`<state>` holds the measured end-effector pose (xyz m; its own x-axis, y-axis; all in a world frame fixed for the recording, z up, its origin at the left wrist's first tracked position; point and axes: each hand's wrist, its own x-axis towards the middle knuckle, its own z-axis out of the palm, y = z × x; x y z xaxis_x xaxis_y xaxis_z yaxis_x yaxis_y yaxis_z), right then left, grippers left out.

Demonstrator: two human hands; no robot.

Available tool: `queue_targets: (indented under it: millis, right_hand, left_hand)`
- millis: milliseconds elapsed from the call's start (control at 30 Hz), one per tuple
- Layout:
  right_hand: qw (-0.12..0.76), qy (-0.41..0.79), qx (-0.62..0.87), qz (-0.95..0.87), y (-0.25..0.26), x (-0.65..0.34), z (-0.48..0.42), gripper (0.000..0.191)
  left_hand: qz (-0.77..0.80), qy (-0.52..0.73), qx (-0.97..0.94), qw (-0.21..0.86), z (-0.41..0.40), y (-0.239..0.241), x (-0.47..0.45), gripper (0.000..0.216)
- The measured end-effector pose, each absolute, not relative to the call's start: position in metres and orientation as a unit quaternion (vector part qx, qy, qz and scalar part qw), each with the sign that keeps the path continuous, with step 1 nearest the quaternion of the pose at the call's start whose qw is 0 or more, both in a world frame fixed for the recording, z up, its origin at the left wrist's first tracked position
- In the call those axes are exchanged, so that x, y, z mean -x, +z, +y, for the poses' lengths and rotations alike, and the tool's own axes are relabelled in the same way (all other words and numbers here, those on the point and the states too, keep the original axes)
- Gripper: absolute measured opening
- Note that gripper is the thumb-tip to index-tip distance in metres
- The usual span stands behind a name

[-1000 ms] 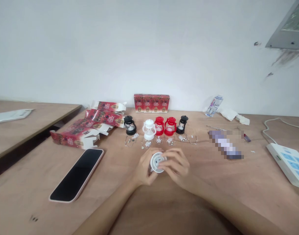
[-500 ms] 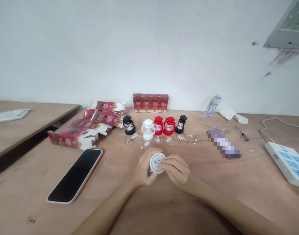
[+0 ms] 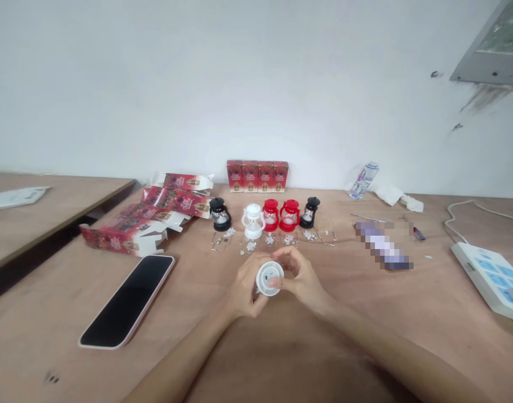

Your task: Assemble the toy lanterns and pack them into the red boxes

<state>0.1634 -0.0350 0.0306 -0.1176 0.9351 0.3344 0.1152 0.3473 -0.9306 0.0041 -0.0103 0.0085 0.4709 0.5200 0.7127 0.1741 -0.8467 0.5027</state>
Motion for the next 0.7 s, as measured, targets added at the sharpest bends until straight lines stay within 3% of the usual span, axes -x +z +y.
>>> queue_targets:
  millis: [100,233,333,700]
  right_hand:
    - [0.532,0.421,0.398,-0.617,0.025,-0.161,-0.035,0.032]
    - [0.56,0.236,0.388,-0.693,0.024,-0.159,-0.043,0.005]
    - [0.543,0.177,0.368,-0.734,0.026,-0.158,-0.046,0.012]
    - [0.56,0.195,0.392,-0.703,0.023,-0.152,-0.047,0.011]
  left_hand:
    - [0.205,0.463,-0.845,0.173,-0.009,0.008,-0.005,0.04]
    - [0.229,0.478,-0.834,0.152,-0.007,0.007,-0.005,0.039]
    - [0.23,0.477,-0.835,0.147,-0.008,0.007,-0.004,0.037]
    - [0.208,0.477,-0.845,0.125,-0.009,0.003,-0.007,0.05]
